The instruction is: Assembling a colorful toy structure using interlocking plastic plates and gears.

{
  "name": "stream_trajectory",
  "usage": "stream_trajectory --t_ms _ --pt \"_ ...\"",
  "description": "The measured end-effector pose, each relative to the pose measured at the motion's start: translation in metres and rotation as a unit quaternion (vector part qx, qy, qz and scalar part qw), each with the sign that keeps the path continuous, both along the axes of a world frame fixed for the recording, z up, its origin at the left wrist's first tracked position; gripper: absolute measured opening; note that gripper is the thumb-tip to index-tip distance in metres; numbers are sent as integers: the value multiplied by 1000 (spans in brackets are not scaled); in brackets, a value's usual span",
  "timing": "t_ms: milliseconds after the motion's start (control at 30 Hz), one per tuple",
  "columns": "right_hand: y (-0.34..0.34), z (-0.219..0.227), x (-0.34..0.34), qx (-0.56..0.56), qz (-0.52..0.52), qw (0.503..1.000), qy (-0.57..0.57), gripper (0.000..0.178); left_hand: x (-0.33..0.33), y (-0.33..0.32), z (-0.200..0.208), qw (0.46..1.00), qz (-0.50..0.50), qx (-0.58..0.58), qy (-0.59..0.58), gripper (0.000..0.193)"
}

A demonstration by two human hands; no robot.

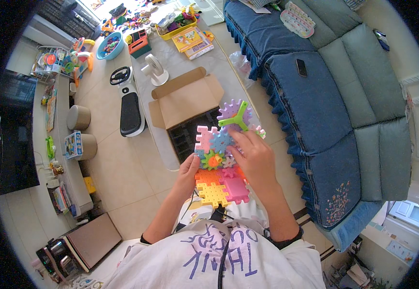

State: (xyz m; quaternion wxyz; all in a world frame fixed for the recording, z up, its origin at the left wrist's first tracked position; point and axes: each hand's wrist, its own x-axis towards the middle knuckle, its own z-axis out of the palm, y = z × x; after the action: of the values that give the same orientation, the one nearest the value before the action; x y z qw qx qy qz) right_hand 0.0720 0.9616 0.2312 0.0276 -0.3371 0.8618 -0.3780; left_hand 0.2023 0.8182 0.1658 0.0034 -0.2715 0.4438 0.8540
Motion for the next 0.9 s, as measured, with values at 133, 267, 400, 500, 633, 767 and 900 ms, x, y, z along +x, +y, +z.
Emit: stream_trajectory --t_ms 133,267,400,500,633,767,900 --pt "-2 3 -1 4 10 1000 -1 29 1 0 -4 1000 -1 -12 3 31" --pt "-2 5 -1 -2 11 1000 2 27 1 0 -6 1000 2 -9 -4 31" --pt "0 5 -1 2 10 1000 1 29 -1 1 -2 1000 0 -14 -4 29" --pt "0 4 -1 -3 12 1000 3 30 -3 4 9 1000 11 -9 -17 28" --pt "-1 8 1 -11 19 1000 9 30 3 1 -3 999 11 -31 -15 28" --pt "2 10 2 -11 11 1000 11 29 0 2 -5 999 4 -50 -3 27" --pt "3 7 4 -18 4 1000 3 30 -1 1 -2 999 -2 -38 -2 29"
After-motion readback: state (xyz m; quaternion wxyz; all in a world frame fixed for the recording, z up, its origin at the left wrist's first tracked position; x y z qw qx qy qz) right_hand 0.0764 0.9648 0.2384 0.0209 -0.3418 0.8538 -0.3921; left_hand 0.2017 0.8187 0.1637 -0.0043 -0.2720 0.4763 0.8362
